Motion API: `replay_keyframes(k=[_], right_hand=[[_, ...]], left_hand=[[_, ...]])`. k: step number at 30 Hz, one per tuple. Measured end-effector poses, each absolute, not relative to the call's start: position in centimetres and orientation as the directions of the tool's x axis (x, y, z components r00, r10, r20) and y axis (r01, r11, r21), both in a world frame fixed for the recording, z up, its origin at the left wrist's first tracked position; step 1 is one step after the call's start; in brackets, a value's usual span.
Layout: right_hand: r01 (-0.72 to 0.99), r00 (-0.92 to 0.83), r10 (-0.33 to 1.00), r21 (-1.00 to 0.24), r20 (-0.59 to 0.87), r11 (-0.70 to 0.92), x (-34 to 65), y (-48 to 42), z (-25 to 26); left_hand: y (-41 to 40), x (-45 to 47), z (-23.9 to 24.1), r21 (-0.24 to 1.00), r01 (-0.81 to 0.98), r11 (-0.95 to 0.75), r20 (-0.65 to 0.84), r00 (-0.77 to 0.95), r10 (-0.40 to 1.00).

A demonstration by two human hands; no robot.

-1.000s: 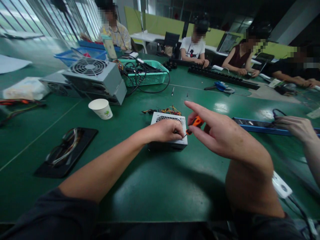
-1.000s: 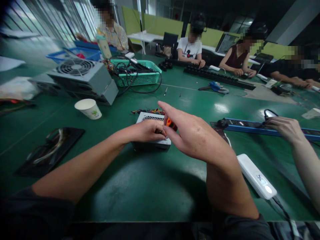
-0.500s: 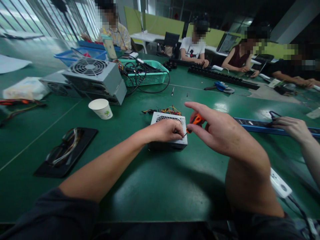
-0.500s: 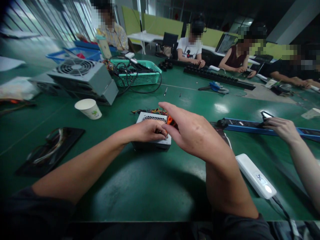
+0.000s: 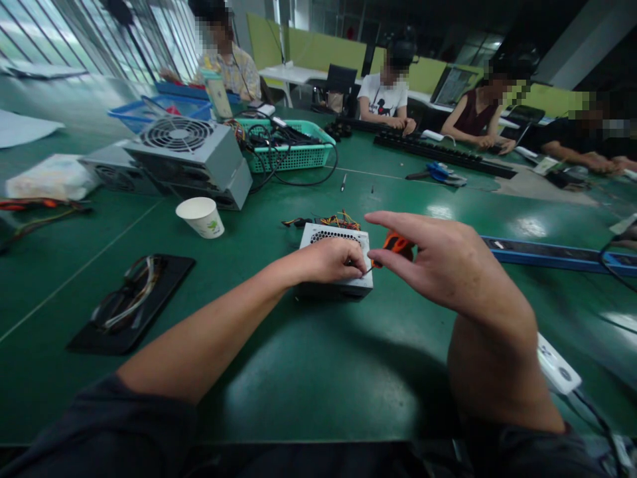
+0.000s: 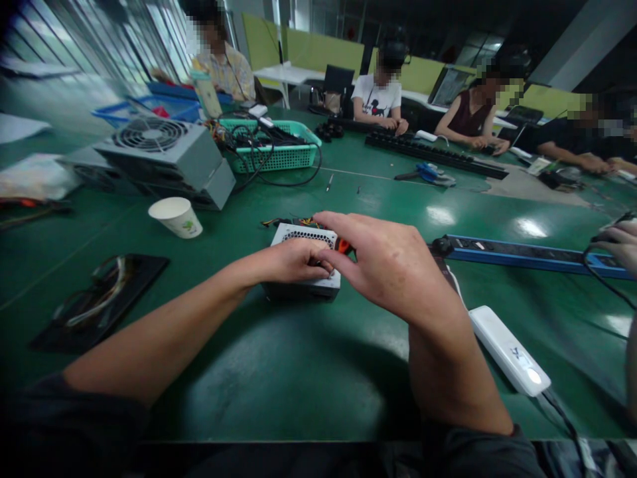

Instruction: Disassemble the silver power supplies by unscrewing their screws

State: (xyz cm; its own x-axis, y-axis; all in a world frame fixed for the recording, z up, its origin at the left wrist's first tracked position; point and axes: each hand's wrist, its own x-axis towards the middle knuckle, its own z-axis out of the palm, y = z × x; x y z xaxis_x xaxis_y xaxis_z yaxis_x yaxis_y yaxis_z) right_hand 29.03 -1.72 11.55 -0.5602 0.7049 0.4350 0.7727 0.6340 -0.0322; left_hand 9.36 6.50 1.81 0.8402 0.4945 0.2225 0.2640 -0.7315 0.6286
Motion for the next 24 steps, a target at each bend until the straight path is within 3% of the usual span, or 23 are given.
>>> replay_keyframes(k=[3, 10, 19, 24], right_hand=[[0.806, -0.53, 0.736, -0.02, 0.421, 0.591, 28.9, -1.7, 11.6], [0.645, -0.674, 0.674, -0.204, 0.302, 0.736, 29.7, -2.1, 12.0], [0.857, -0.456, 0.79, -0.036, 0.408, 0.514, 28.5, -1.6, 11.4], [0.717, -0.618, 0.716, -0.142, 0.325, 0.683, 30.0, -2.1, 11.9]], left_hand=[[6.4, 9.3, 1.8, 0.629, 0.283, -0.724, 0.214, 0.833, 0.511], [6.3, 9.4, 2.1, 0.613, 0.276, -0.74, 0.217, 0.842, 0.494], [6.5, 9.3, 1.7, 0.64, 0.238, -0.731, 0.244, 0.839, 0.486], [6.6, 9.3, 1.7, 0.628, 0.255, -0.735, 0.229, 0.843, 0.487]])
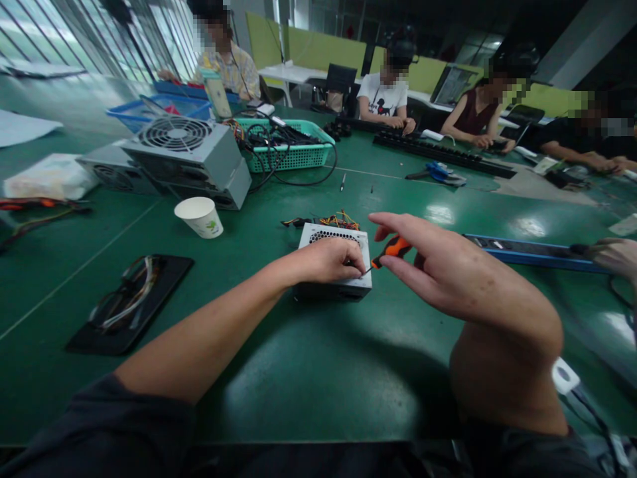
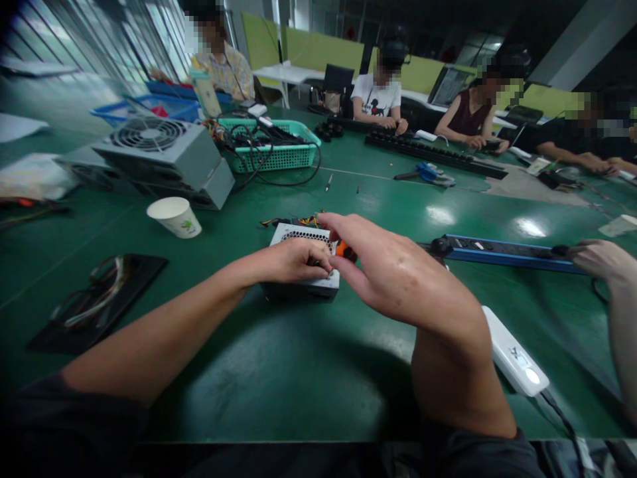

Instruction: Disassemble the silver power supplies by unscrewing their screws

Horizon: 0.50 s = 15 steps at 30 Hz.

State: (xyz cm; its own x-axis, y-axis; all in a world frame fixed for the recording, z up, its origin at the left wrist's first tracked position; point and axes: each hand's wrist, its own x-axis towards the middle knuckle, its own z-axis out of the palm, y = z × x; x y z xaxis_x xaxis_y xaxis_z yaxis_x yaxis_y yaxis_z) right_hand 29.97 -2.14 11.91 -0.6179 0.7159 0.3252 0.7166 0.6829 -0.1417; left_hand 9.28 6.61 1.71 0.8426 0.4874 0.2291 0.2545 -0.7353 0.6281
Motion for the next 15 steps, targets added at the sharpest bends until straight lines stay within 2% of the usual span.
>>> replay_keyframes(k=[2, 4, 8, 11, 15], right_hand=[[0.681, -0.652, 0.695, -0.168, 0.304, 0.712, 30.1, -2.3, 12.1], [0.701, -0.636, 0.704, -0.143, 0.317, 0.698, 29.8, -2.3, 12.1], [0.835, -0.491, 0.772, -0.035, 0.404, 0.549, 28.6, -2.0, 11.8], [0.88, -0.426, 0.799, -0.009, 0.424, 0.474, 28.6, -1.8, 11.7], [0.781, -0.555, 0.746, -0.079, 0.369, 0.62, 29.8, -1.8, 11.6]], left_hand=[[6.6, 9.3, 1.8, 0.614, 0.264, -0.744, 0.225, 0.845, 0.485], [6.6, 9.4, 1.8, 0.606, 0.276, -0.746, 0.218, 0.845, 0.489], [6.4, 9.4, 2.0, 0.617, 0.266, -0.74, 0.223, 0.843, 0.489], [6.4, 9.3, 2.0, 0.638, 0.269, -0.721, 0.212, 0.839, 0.5], [6.6, 9.3, 1.7, 0.645, 0.272, -0.714, 0.216, 0.832, 0.512]])
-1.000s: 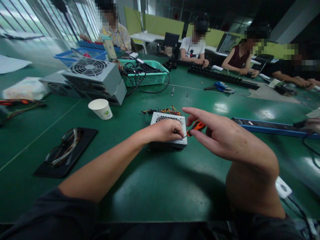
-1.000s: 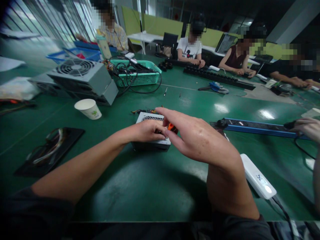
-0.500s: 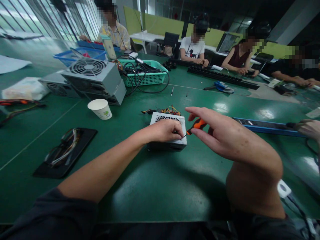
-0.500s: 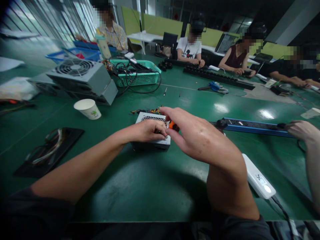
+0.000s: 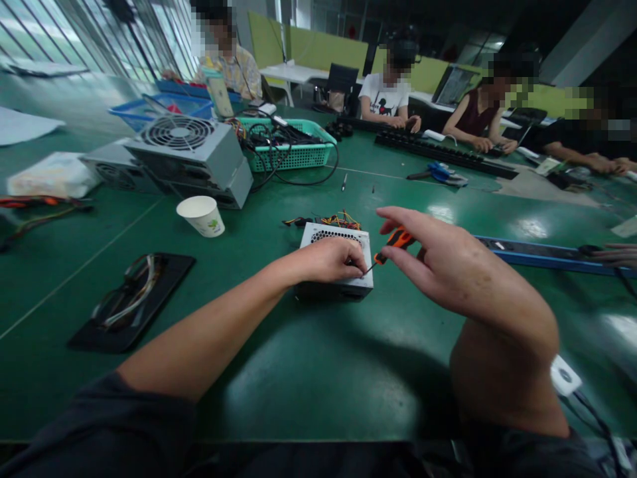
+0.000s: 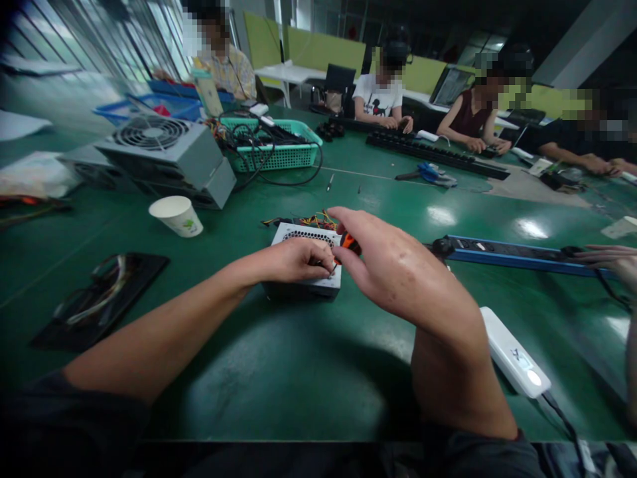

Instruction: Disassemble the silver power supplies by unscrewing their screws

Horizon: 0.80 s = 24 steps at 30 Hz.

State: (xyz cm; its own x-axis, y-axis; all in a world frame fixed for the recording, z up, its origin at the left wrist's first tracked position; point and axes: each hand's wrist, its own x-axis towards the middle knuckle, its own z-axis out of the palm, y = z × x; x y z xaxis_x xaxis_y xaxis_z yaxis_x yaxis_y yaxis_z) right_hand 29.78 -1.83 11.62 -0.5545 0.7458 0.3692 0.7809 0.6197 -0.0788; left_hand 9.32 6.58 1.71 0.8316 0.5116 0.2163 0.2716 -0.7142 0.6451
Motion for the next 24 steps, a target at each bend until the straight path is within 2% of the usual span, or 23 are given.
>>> replay_keyframes(k=[3, 5, 11, 17, 20, 22, 24], right_hand=[[0.713, -0.625, 0.704, -0.121, 0.338, 0.691, 30.1, -1.9, 11.8], [0.717, -0.62, 0.699, -0.104, 0.356, 0.689, 29.6, -2.0, 11.9], [0.873, -0.427, 0.794, -0.032, 0.432, 0.487, 28.3, -1.8, 11.7], [0.75, -0.577, 0.742, -0.138, 0.342, 0.647, 29.6, -1.9, 11.5], [0.733, -0.601, 0.728, -0.134, 0.331, 0.667, 29.6, -2.1, 11.8], [0.766, -0.565, 0.738, -0.098, 0.368, 0.635, 29.1, -2.2, 11.9], [0.843, -0.465, 0.776, -0.053, 0.427, 0.535, 28.4, -2.2, 11.9]], left_hand=[[6.8, 9.4, 1.4, 0.63, 0.252, -0.734, 0.239, 0.837, 0.492], [6.9, 9.4, 1.4, 0.622, 0.244, -0.744, 0.242, 0.844, 0.479], [6.4, 9.4, 1.9, 0.634, 0.275, -0.723, 0.217, 0.834, 0.507], [6.5, 9.3, 1.8, 0.636, 0.286, -0.717, 0.211, 0.829, 0.518], [6.7, 9.4, 1.7, 0.626, 0.269, -0.732, 0.212, 0.845, 0.491], [6.6, 9.4, 1.8, 0.628, 0.27, -0.73, 0.207, 0.846, 0.491], [6.5, 9.4, 2.0, 0.634, 0.277, -0.722, 0.203, 0.842, 0.501]])
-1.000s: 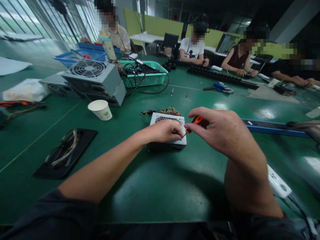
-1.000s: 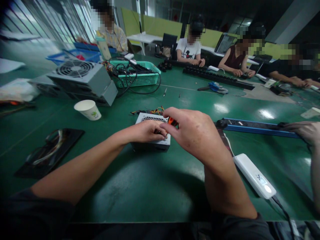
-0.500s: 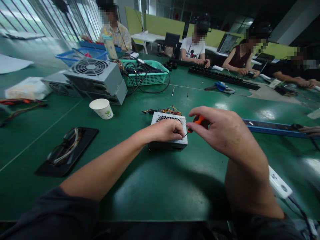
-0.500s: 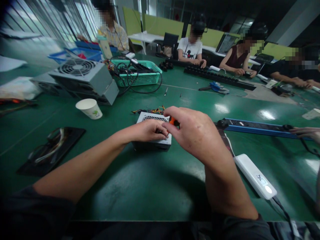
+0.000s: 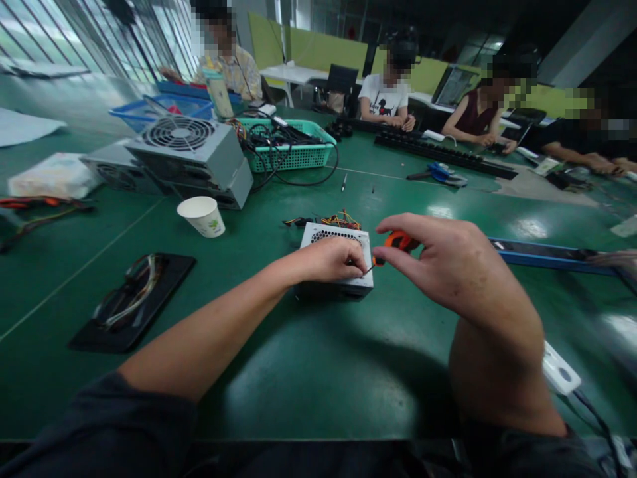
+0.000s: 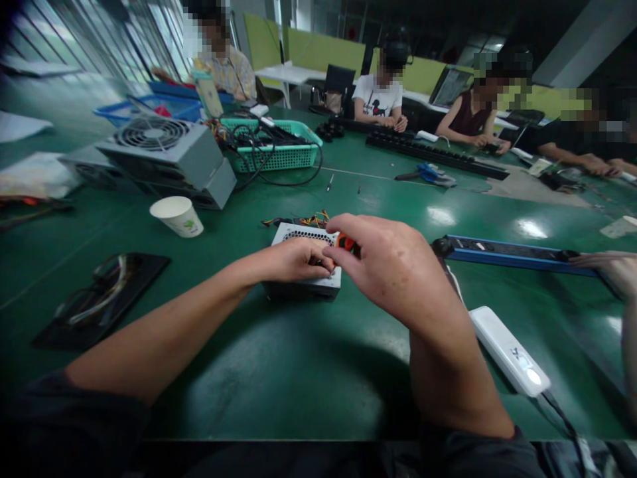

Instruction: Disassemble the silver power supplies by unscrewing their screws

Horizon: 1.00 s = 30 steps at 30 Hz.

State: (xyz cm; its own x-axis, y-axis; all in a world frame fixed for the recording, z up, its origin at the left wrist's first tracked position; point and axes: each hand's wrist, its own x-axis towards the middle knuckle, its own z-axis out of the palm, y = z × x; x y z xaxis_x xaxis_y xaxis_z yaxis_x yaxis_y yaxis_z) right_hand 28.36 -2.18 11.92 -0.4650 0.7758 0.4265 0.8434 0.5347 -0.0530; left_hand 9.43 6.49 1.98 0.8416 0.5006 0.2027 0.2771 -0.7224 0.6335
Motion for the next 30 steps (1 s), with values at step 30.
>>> replay_keyframes(k=[30], right_hand=[[0.792, -0.525, 0.776, -0.133, 0.348, 0.596, 28.9, -2.7, 11.8]], left_hand=[[6.7, 9.5, 1.5, 0.646, 0.294, -0.704, 0.224, 0.809, 0.544]])
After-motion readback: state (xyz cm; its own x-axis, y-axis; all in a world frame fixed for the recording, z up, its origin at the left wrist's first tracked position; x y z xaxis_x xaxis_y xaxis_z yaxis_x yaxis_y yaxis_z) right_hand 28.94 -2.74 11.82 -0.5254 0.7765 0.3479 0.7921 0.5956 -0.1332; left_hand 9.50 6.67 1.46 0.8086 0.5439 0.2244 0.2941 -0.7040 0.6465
